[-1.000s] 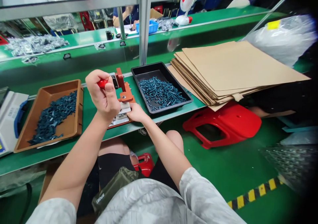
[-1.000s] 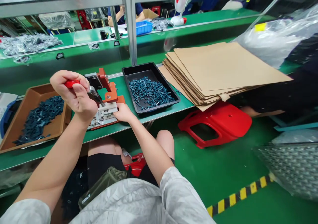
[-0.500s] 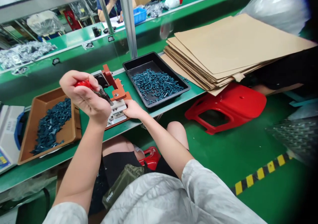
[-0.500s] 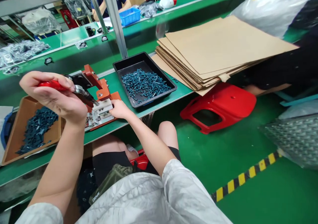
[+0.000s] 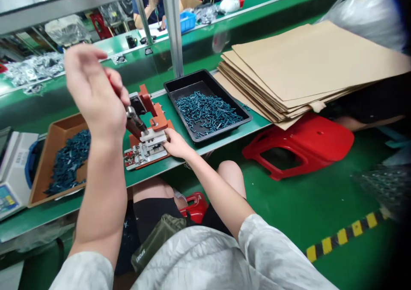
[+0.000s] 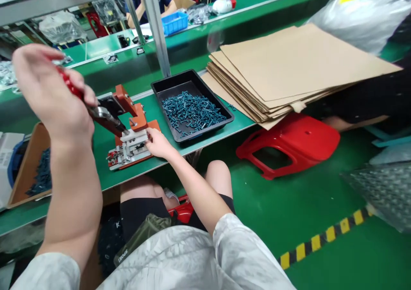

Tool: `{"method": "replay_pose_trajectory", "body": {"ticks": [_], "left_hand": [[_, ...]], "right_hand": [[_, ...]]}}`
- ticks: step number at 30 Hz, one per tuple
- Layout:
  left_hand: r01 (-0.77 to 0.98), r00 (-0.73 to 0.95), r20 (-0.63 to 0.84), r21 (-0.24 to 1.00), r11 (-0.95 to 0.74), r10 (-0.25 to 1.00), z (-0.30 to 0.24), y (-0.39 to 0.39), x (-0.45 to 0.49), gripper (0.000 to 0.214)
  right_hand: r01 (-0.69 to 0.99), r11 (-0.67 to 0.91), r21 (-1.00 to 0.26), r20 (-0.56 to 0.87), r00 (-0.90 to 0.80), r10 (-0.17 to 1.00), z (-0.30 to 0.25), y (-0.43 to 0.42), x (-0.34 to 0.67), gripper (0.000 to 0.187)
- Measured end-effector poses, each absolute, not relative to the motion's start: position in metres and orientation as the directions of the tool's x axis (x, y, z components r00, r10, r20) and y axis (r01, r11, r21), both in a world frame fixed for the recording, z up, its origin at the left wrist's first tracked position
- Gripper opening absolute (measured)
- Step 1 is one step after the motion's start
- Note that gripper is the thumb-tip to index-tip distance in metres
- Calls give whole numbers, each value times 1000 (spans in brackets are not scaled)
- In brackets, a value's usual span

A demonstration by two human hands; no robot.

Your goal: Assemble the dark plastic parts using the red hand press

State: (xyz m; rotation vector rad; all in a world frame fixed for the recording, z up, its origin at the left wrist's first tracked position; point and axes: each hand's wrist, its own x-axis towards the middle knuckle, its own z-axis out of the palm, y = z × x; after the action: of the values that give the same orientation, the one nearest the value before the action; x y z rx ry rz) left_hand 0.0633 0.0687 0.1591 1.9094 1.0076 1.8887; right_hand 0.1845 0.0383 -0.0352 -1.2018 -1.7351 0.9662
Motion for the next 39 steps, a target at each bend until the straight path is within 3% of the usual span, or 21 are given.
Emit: {"method": "replay_pose_trajectory", "body": {"ticks": [4,9,11,15,19,22,24,29,34,39], "left_hand": [[416,62,671,656,-630,739,175,89,46,55],[609,-187,813,537,-584,552,102,38,8,44],[699,-177,751,550,-456,636,54,16,-13,44],[784,-30,398,578,-225,917,-18,-4,-41,39],[636,-196,284,765,-99,939,-38,-2,-43,41],[278,-418,204,956,-89,885,-42,2,-43,53],[111,-484,175,984,-138,857,-46,0,-44,55],[105,-495,198,980,-168,846,-57,-14,-44,44],[60,-495,152,988,-141,856,-60,-18,-45,35],[7,-495,137,988,-153,858,-62,-15,-48,34]], "right_hand": [[359,376,-854,268,-316,910,-38,30,183,32],[361,518,-775,400,-354,845,-35,19,181,25],[359,541,-761,430,-347,834,-35,17,181,21],[350,541,-765,437,-334,835,-39,17,179,23],[404,473,-783,380,-291,878,-42,22,170,30],[415,407,-814,325,-255,911,-45,28,163,34],[417,382,-825,304,-242,921,-46,30,161,36],[418,405,-813,327,-248,912,-53,33,167,39],[428,394,-813,261,-338,904,-55,44,171,28],[492,401,-773,347,-200,916,-45,28,172,27]]}}
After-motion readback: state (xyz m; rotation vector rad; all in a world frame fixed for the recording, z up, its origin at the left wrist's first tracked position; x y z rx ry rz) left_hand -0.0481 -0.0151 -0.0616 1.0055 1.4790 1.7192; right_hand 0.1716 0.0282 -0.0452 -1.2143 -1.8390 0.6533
